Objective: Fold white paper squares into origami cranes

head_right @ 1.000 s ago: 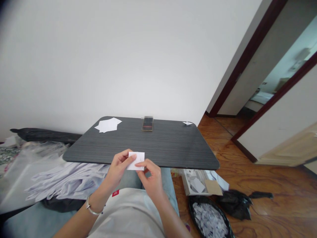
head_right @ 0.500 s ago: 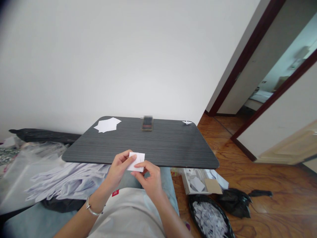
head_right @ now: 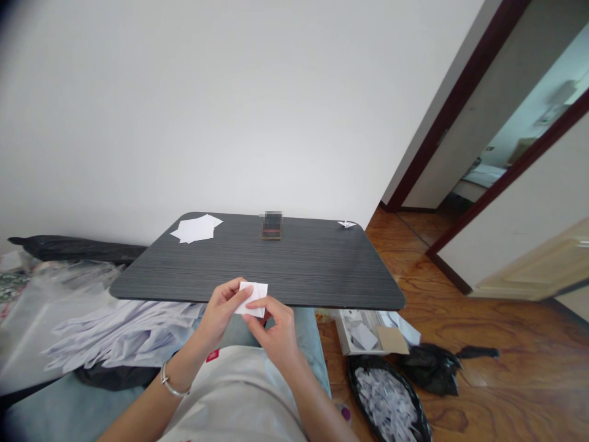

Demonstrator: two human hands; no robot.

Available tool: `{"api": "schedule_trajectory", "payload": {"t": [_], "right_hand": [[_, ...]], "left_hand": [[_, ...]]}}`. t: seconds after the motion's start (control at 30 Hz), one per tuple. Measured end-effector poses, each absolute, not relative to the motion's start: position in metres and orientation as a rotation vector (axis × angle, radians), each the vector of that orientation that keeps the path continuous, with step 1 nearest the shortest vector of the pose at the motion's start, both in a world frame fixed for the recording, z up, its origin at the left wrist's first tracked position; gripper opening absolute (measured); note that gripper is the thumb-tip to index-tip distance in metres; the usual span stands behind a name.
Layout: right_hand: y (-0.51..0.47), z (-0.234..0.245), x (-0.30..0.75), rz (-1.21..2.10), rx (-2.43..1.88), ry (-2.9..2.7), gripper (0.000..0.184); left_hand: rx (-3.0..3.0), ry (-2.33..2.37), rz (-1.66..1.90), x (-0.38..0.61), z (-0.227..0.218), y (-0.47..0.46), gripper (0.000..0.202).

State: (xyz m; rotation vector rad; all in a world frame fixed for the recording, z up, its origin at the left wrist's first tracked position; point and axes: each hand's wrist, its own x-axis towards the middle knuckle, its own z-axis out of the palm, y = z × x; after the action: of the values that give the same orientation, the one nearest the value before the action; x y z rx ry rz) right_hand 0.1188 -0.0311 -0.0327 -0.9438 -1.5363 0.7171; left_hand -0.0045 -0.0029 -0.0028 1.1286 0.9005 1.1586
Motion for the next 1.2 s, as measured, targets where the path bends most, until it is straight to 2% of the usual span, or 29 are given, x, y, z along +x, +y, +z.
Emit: {"api": "schedule_trajectory", "payload": {"t": [0.33,0.63,0.77,0.87,0.97,1.2], "right_hand": [[-0.031,-0.032,0.118,0.748,-0.962,-1.558,0.009],[-0.032,-0.032,0.118,0.939,-0.942,-1.470,0.008],[-0.031,-0.035,0.119,1.001,-0.963,-1.331,0.009],[-0.031,-0.035,0.120,1.038,-0.942,-1.197,0.011],[-0.032,-0.032,0.122,1.071,-0.902,-1.088,0.013],[-0.032,-0.026,0.122,1.139,-0.817,-0.979,0.013]], "left_hand": [[1.138,0.902,1.196,-0.004,-0.004,-0.004,0.028],[1.137,0.899,1.197,-0.005,-0.002,-0.004,0.030],[1.155,0.833,1.256,-0.004,-0.004,-0.004,0.023],[1.247,0.769,1.370,-0.007,-0.006,-0.004,0.038],[1.459,0.756,1.336,-0.015,-0.008,-0.003,0.024],[1.725,0.730,1.214,-0.027,-0.005,0.003,0.016]]}}
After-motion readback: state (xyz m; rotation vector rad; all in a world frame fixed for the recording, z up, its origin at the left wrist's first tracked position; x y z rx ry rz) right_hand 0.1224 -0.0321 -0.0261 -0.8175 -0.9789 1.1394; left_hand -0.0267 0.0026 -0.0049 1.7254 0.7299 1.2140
